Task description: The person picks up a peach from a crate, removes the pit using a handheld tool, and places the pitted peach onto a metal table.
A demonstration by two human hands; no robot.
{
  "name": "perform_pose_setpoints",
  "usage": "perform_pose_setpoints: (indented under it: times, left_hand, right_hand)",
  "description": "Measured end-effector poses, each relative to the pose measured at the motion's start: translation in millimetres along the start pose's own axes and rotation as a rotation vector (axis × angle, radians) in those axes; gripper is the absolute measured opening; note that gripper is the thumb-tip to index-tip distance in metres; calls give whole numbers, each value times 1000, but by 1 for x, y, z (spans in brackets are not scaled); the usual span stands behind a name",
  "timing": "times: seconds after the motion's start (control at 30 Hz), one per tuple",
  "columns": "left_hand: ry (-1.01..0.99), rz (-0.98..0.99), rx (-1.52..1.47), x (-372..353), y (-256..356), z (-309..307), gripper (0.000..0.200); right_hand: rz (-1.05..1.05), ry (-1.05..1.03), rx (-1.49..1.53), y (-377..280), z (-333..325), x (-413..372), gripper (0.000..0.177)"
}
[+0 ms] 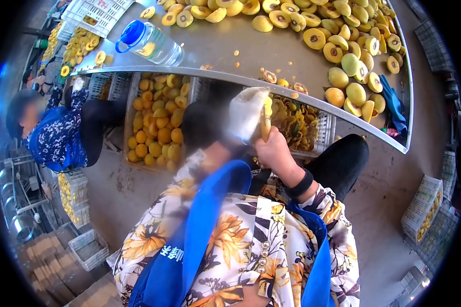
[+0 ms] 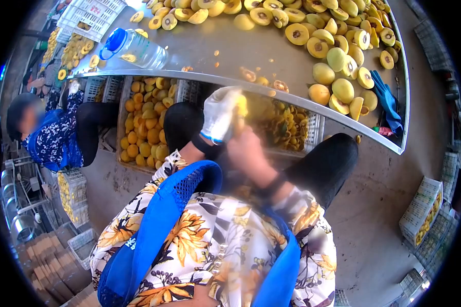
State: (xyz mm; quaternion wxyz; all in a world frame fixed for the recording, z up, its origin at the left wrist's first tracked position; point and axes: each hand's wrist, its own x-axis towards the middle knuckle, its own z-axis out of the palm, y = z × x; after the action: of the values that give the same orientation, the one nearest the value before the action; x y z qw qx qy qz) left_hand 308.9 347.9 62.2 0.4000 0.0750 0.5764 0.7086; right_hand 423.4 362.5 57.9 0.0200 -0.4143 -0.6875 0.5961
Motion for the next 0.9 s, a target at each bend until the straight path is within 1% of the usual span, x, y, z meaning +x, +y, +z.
perform_pose_setpoints:
  times: [0.1,0.2,0.23,0.27,0.3,0.33,0.4,0.47,0.5,0.53,0.57,0.6,0.67,0.7,0.73,0.8,0.9]
  left_hand:
    - [38,275,298,-1,-9,3,15]
    - [-23,-38,219,-2,5,3,19]
    - [-32,-146,199,-1,8,0,20]
    - [-114,-171,79,9,-6,-12,25]
    - [-130,-109,97,11,-8,-15,24]
    - [-147,-49,117,12,-9,-17,24]
    - [-108,-43,123,3,0,-11,23]
    - [3,-134,96,-4,16,2,23]
    - [-54,-139,32,-1,11,-2,23]
    - [-112,-139,-33,5,3,-9,23]
    - [-167,-138,-97,4,10,-8,24]
    - [-151,-97,-10,-4,22,-3,26]
    - [-117,-98,22,-5,19,0,28]
    - [-99,-99,39,-5,17,0,30]
    - [-105,-127,25,-5,16,-3,31]
    - [-121,-171,-9,-1,14,-9,34]
    - [-160,-248,-104,4,4,-13,37]
  right_hand:
    - [241,-130,288,-20,-11,-11,22]
    - [87,-35,61,-4,-2,-6,23]
    - [-1,10,-28,1,0,-9,24]
    - [-87,53,-117,-1,0,-12,24]
    - [-180,99,-206,-3,0,-13,25]
    - [-199,84,-248,-2,-1,-12,26]
    - [-232,48,-335,0,-3,-10,27]
    - [-111,7,-207,-7,-8,-8,25]
    - [-47,-18,-142,-10,-9,-7,24]
    - [-34,-36,-106,-9,-11,-5,23]
    - [-22,-57,-71,-8,-13,-2,21]
    - [-17,-72,-33,-6,-14,0,20]
    - [-10,-93,45,-6,-12,2,17]
    - [35,-126,127,-6,-12,0,16]
    - [82,-157,208,-9,-12,-3,15]
    - [261,-265,440,-42,-23,-15,14]
    - [327,-327,638,-45,-24,-19,11]
